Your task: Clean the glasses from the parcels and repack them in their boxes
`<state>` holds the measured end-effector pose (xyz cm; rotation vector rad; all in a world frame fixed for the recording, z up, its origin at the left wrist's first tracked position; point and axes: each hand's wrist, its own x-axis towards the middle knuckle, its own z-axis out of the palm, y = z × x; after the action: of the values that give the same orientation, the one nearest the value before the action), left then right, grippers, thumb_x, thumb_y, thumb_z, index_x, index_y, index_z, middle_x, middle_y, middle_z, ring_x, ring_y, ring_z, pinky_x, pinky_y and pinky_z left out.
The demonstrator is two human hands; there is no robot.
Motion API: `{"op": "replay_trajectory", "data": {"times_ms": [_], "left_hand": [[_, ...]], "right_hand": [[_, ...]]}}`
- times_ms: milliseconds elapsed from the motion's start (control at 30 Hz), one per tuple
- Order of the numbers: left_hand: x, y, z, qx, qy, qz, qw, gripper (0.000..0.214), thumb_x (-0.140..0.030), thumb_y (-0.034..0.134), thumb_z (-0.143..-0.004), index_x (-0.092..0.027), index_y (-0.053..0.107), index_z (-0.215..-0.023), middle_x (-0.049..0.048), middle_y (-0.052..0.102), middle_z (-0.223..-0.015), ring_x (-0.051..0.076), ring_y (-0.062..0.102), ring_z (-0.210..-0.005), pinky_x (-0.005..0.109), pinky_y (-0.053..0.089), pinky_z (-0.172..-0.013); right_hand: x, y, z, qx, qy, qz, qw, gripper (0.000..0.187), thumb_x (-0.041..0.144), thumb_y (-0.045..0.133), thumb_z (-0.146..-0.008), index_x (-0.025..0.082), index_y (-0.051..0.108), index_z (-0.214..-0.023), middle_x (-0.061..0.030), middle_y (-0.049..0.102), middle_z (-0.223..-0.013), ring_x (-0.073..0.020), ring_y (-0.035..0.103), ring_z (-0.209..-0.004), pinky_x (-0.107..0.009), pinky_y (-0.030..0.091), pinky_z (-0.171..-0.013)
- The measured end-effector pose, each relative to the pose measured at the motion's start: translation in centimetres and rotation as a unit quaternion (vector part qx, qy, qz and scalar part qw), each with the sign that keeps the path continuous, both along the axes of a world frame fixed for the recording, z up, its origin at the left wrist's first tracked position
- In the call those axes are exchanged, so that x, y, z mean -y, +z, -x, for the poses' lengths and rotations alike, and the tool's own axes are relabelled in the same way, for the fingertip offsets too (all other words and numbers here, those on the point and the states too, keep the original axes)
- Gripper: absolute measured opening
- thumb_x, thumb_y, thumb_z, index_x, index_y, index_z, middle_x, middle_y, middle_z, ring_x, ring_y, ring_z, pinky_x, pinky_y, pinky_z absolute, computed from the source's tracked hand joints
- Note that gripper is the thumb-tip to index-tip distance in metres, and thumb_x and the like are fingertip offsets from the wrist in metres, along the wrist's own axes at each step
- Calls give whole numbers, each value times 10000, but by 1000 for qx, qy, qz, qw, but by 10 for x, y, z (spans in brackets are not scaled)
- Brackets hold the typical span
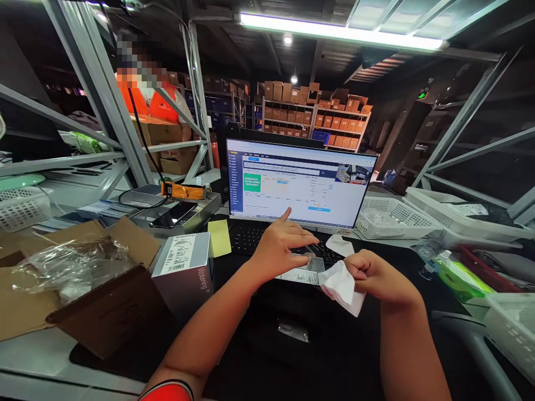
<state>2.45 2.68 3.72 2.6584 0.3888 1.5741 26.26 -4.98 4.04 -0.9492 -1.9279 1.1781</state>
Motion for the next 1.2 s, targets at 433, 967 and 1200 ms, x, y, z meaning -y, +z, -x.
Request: {"op": "replay_trajectory", "data": {"times_ms": [433, 967, 1200], "left_hand": [[16, -11, -19, -95, 66, -139, 984, 141, -120, 610, -911, -196, 710, -846, -39, 780, -880, 124, 681, -800, 490, 225, -1272], [10, -14, -19, -49, 76, -118, 989, 173, -156, 590, -931, -218, 731, -854, -41, 788, -880, 119, 705, -793, 510, 175, -1287], [-1, -10, -10, -65, 44, -75, 994, 153, -200, 713, -857, -247, 741, -1000, -49, 790, -963, 147, 702, -863, 541, 162, -1281]], "right_hand": [[4, -2, 32, 110, -158, -130, 973, 343, 117, 542, -735, 219, 240, -606, 71, 266, -576, -84, 222, -571, -259, 163, -495], [0, -8, 40, 99, -215, -141, 961, 371, 205, 572, -787, 228, 249, -606, 73, 295, -567, -85, 251, -561, -256, 188, -497], [-3, -5, 19, 105, -81, -62, 989, 319, 126, 518, -726, 229, 240, -608, 81, 265, -575, -78, 224, -559, -250, 174, -485]]}}
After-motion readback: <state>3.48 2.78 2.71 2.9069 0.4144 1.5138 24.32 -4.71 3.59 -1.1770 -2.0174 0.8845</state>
